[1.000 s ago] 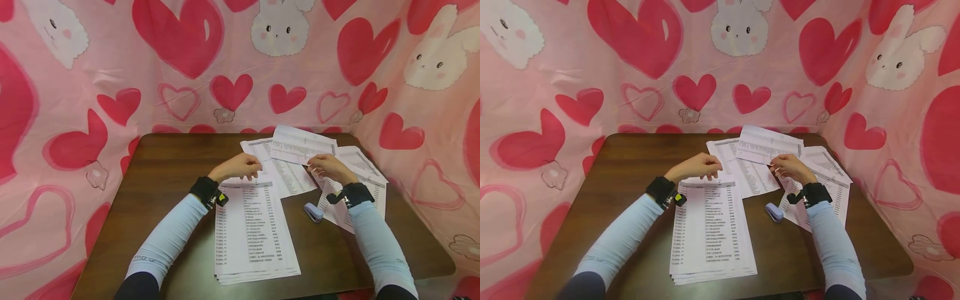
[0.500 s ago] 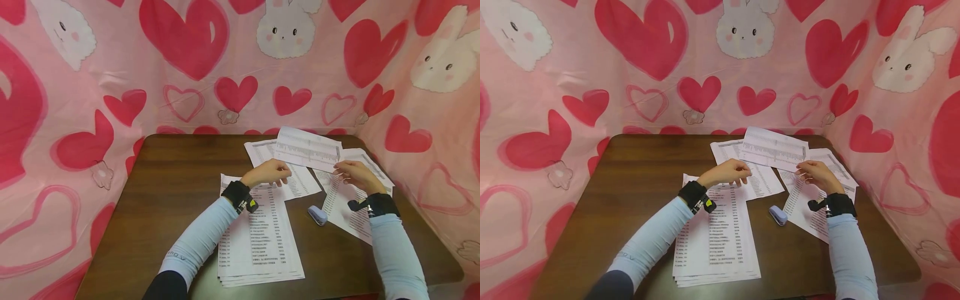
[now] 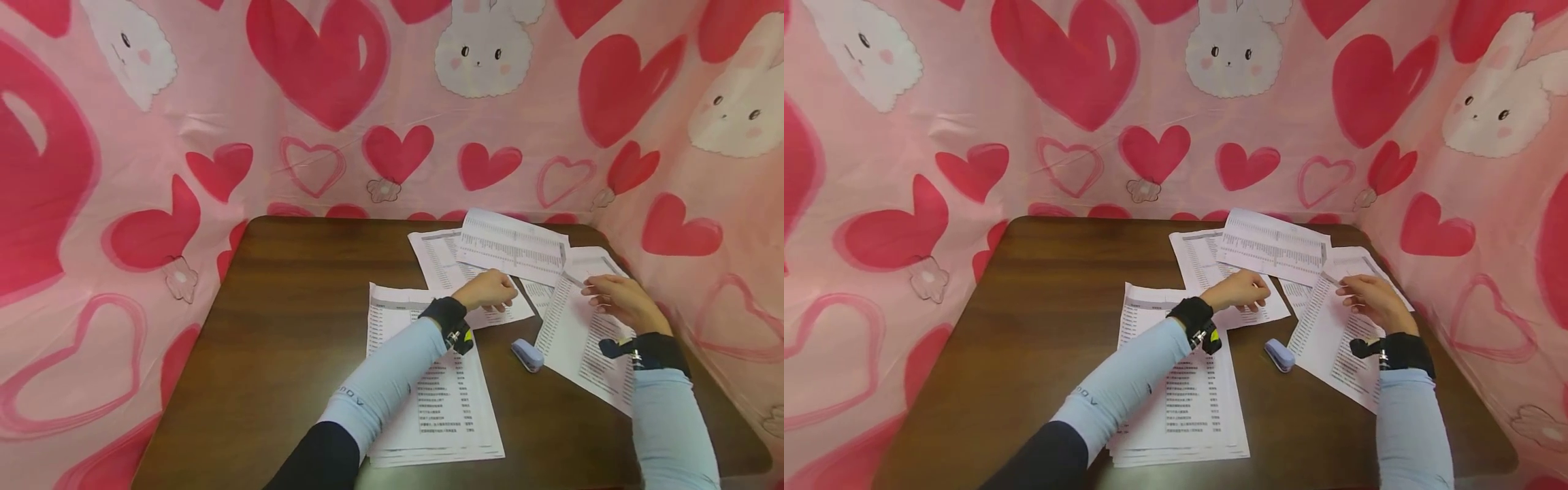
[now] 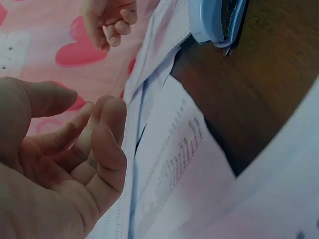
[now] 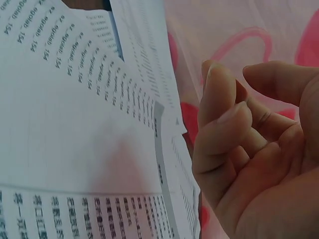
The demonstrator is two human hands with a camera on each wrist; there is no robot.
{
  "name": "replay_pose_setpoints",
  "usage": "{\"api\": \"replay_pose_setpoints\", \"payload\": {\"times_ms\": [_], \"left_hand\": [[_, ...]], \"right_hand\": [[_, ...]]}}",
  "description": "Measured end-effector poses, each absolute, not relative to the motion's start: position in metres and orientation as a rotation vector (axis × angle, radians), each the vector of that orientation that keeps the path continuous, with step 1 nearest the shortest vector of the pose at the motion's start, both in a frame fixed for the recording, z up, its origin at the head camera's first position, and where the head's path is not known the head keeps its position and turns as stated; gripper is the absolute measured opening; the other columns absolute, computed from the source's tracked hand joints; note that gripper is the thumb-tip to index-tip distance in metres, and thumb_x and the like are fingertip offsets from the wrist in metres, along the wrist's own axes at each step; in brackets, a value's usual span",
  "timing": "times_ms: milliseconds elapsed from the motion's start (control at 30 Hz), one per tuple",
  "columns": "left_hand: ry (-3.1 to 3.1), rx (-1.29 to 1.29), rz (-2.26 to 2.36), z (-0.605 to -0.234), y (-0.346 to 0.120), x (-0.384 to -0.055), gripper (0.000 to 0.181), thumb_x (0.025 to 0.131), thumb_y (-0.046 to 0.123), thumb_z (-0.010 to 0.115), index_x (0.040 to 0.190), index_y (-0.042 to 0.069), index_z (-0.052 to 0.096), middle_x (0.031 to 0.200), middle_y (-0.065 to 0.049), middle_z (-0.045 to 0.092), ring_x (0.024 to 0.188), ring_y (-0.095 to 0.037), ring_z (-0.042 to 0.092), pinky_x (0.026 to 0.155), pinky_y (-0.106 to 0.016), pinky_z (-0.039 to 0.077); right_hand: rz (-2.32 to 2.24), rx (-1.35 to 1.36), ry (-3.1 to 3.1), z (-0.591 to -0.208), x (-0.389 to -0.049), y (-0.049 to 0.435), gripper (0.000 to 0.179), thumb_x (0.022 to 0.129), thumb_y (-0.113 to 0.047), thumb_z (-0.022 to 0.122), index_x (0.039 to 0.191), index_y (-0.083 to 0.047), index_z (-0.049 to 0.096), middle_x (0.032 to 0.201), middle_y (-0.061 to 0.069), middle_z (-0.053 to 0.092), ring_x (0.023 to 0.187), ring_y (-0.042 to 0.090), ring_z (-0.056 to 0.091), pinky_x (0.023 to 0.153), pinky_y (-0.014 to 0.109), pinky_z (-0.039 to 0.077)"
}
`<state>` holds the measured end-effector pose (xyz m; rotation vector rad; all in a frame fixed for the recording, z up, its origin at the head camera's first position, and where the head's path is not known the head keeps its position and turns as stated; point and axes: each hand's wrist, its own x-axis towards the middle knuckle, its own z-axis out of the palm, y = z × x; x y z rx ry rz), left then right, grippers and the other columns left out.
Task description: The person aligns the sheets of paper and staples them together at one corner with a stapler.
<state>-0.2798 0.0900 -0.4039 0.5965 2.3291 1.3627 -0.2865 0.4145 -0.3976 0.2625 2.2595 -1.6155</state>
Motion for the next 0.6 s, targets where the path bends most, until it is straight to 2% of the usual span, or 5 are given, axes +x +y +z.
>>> {"api": "replay_pose_setpoints", "payload": {"times_ms": [100, 200, 300, 433, 600], "left_hand": [[2.346, 0.570, 1.350, -0.409, 0.106, -0.278, 0.023, 0.096, 0.018, 0.055, 0.106, 0.004, 0.071, 0.076, 0.004, 0.067, 0.065, -0.012, 0.067, 0.057, -0.029, 0.051], [2.364, 0.580, 1.318, -0.413, 0.119, -0.274, 0.023, 0.095, 0.015, 0.055, 0.102, 0.004, 0.074, 0.075, 0.002, 0.066, 0.063, -0.013, 0.064, 0.056, -0.027, 0.051], [2.387, 0.578, 1.272, -0.419, 0.130, -0.272, 0.021, 0.094, 0.016, 0.057, 0.097, 0.005, 0.075, 0.072, 0.003, 0.063, 0.053, -0.011, 0.056, 0.050, -0.023, 0.047], [2.403, 0.565, 1.217, -0.425, 0.141, -0.274, 0.019, 0.094, 0.018, 0.060, 0.090, 0.007, 0.074, 0.058, 0.005, 0.050, 0.041, -0.008, 0.040, 0.041, -0.021, 0.034], [2.445, 0.598, 1.136, -0.429, 0.148, -0.275, 0.034, 0.092, 0.016, 0.059, 0.059, 0.007, 0.057, 0.046, 0.005, 0.034, 0.038, -0.008, 0.031, 0.039, -0.022, 0.024]], "right_hand": [[-1.650, 0.335, 2.235, -0.398, -0.279, 0.426, 0.017, 0.089, -0.048, 0.064, 0.087, -0.032, 0.069, 0.087, -0.010, 0.070, 0.081, 0.018, 0.061, 0.074, 0.027, 0.048], [-1.625, 0.371, 2.244, -0.402, -0.271, 0.435, 0.020, 0.089, -0.049, 0.065, 0.089, -0.030, 0.070, 0.086, -0.011, 0.070, 0.081, 0.017, 0.060, 0.074, 0.029, 0.047], [-1.549, 0.384, 2.302, -0.408, -0.263, 0.442, 0.042, 0.089, -0.052, 0.063, 0.108, -0.015, 0.068, 0.085, -0.011, 0.069, 0.082, 0.018, 0.061, 0.074, 0.030, 0.049], [-1.388, 0.376, 2.394, -0.415, -0.257, 0.448, 0.071, 0.094, -0.051, 0.055, 0.135, 0.007, 0.045, 0.092, -0.008, 0.066, 0.088, 0.022, 0.061, 0.076, 0.032, 0.049], [-1.229, 0.391, 2.484, -0.421, -0.249, 0.452, 0.073, 0.097, -0.049, 0.051, 0.138, 0.010, 0.037, 0.105, 0.007, 0.065, 0.093, 0.028, 0.059, 0.076, 0.037, 0.046]]}}
